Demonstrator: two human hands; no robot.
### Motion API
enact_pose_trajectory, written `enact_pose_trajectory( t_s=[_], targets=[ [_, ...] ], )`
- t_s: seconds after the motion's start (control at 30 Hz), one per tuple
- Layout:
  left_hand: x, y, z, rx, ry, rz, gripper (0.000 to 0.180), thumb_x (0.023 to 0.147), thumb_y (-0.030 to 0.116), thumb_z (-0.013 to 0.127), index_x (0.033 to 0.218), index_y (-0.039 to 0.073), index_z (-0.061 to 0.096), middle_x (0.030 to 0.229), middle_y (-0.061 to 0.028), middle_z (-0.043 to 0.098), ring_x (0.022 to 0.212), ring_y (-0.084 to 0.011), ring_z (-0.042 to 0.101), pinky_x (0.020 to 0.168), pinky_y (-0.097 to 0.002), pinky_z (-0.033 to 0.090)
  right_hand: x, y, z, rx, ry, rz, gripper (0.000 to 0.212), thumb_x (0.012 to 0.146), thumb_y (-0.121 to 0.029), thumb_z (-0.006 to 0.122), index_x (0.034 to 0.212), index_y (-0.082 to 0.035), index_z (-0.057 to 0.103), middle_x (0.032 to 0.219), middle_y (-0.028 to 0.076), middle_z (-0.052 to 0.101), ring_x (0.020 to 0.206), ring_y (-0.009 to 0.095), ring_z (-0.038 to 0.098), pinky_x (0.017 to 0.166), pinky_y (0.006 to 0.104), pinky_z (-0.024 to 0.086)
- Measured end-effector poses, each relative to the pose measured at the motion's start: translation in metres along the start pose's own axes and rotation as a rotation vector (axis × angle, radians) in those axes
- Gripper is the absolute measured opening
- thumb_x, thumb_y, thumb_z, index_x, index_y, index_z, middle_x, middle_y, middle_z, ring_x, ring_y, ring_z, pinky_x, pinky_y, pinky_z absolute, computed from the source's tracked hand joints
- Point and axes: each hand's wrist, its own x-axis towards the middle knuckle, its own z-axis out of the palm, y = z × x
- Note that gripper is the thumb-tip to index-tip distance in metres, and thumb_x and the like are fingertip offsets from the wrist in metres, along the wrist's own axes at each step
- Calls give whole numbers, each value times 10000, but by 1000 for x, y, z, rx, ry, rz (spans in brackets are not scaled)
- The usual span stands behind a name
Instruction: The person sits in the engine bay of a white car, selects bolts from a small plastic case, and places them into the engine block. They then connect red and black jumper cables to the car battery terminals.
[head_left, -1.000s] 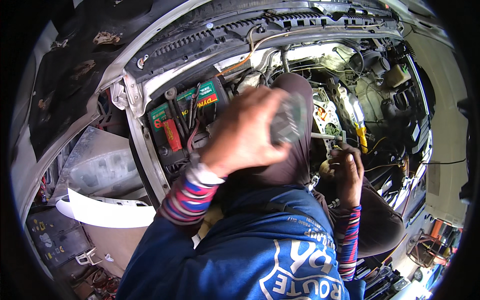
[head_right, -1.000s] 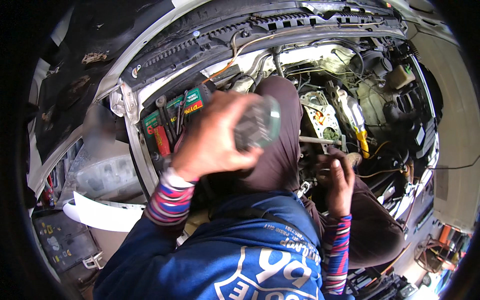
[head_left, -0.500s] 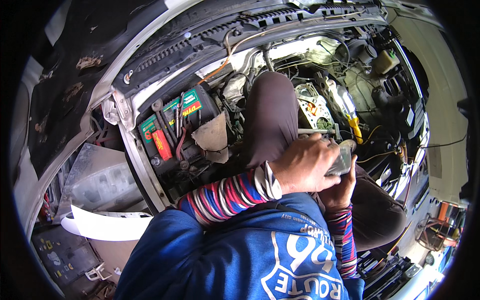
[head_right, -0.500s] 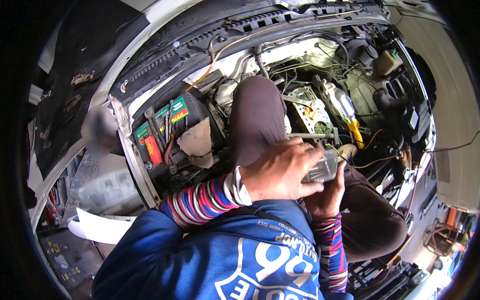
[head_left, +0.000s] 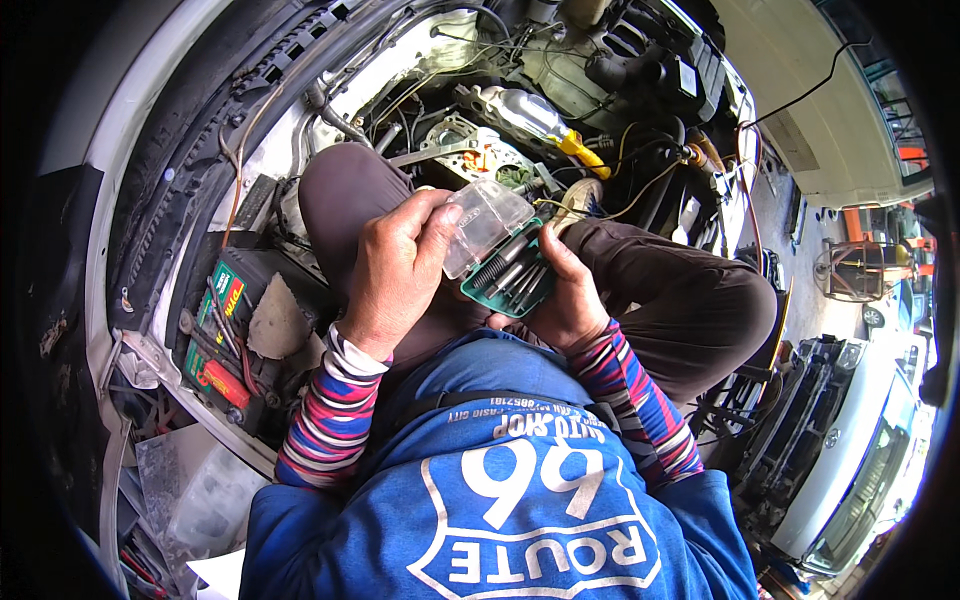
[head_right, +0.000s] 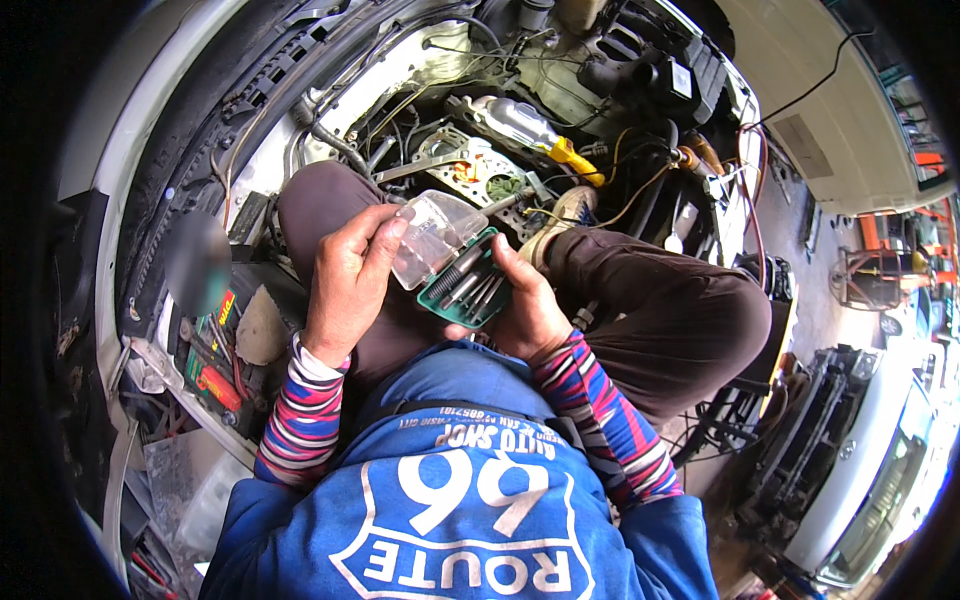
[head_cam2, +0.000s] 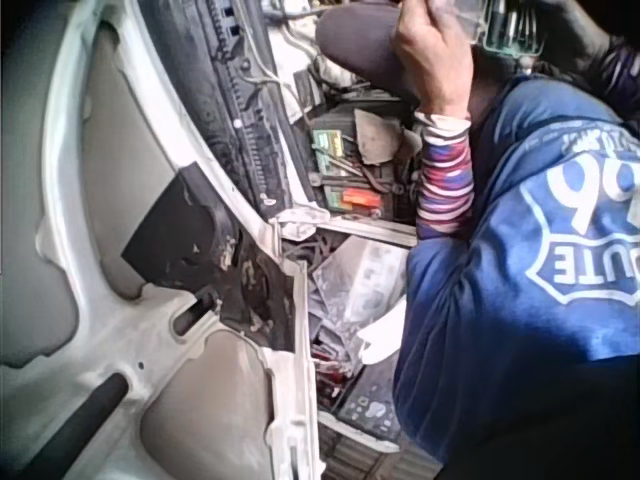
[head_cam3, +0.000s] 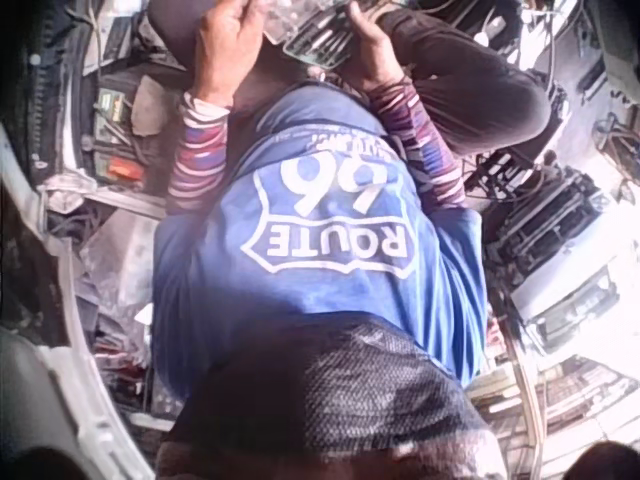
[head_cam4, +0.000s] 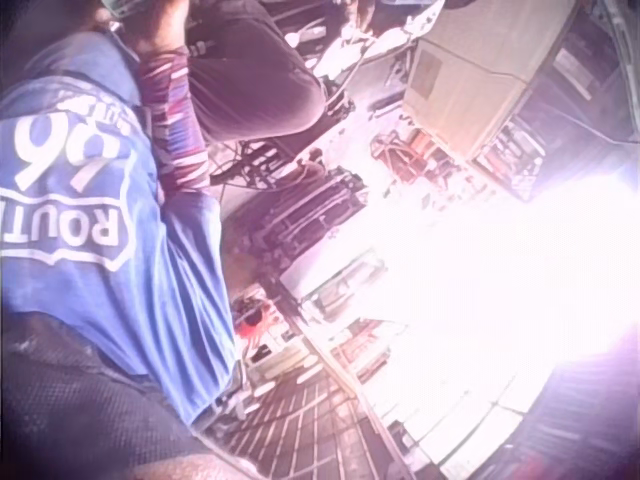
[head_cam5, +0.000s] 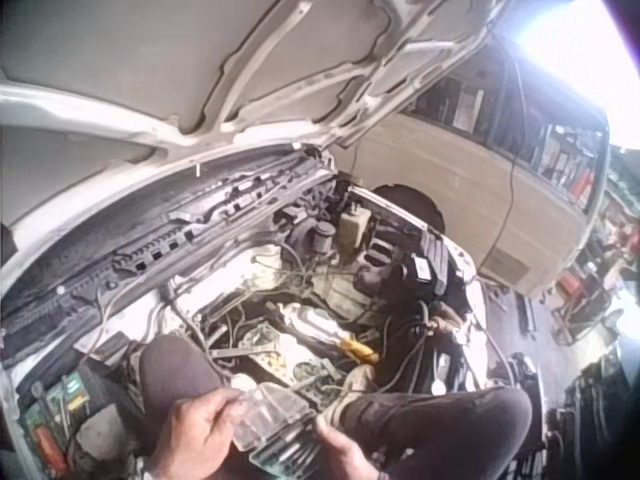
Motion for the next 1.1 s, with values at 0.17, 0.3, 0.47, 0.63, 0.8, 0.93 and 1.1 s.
enact_pose_trajectory(
  t_s=[0.17,0.3,0.47,0.63,0.8,0.93,1.1],
  targets=[
    [-3,-13,4,-39,-13,-58,237,1051,131,596,1244,-4,618,928,-114,721,834,-128,661,747,-294,536,3,-1,-5,34,-44,39,727,984,-707,479,1457,-156,517,1283,131,681,1117,312,691,723,479,619],
    [-7,-25,8,-70,24,-55,209,1017,125,642,1185,7,602,876,-168,711,770,-215,711,675,-343,549,4,2,-13,65,-36,57,815,966,-764,430,1485,-141,499,1331,135,662,1144,321,682,763,525,625],
    [-9,-32,6,-60,14,-135,223,980,65,667,1187,10,603,866,-138,709,729,-153,658,667,-310,539,6,5,-18,44,-59,69,824,959,-768,441,1483,-135,502,1353,134,649,1158,322,674,767,540,628],
    [-14,-30,3,-100,40,-122,248,943,20,696,1177,4,614,843,-117,707,736,-120,642,663,-287,527,5,5,-20,55,-57,96,778,961,-750,463,1434,-138,544,1340,128,656,1162,315,675,785,542,623],
    [-17,-25,-3,-122,32,-150,245,945,-5,685,1179,-6,610,831,-109,704,743,-93,629,651,-272,515,5,6,-21,66,-107,101,657,995,-634,516,1410,-128,568,1312,127,678,1165,317,684,799,529,622],
    [-19,-22,-2,-140,53,-171,207,954,-10,667,1149,-18,600,815,-113,703,725,-85,627,626,-269,507,4,5,-22,51,-92,111,539,980,-430,610,1396,-89,574,1299,137,689,1146,319,696,807,515,631],
    [-19,-20,1,-84,37,-185,143,988,10,617,1120,-15,569,823,-103,689,730,-93,647,613,-259,506,3,4,-21,-23,-112,83,523,935,-293,673,1390,-54,573,1293,147,692,1121,311,708,794,501,642]
  ],
)
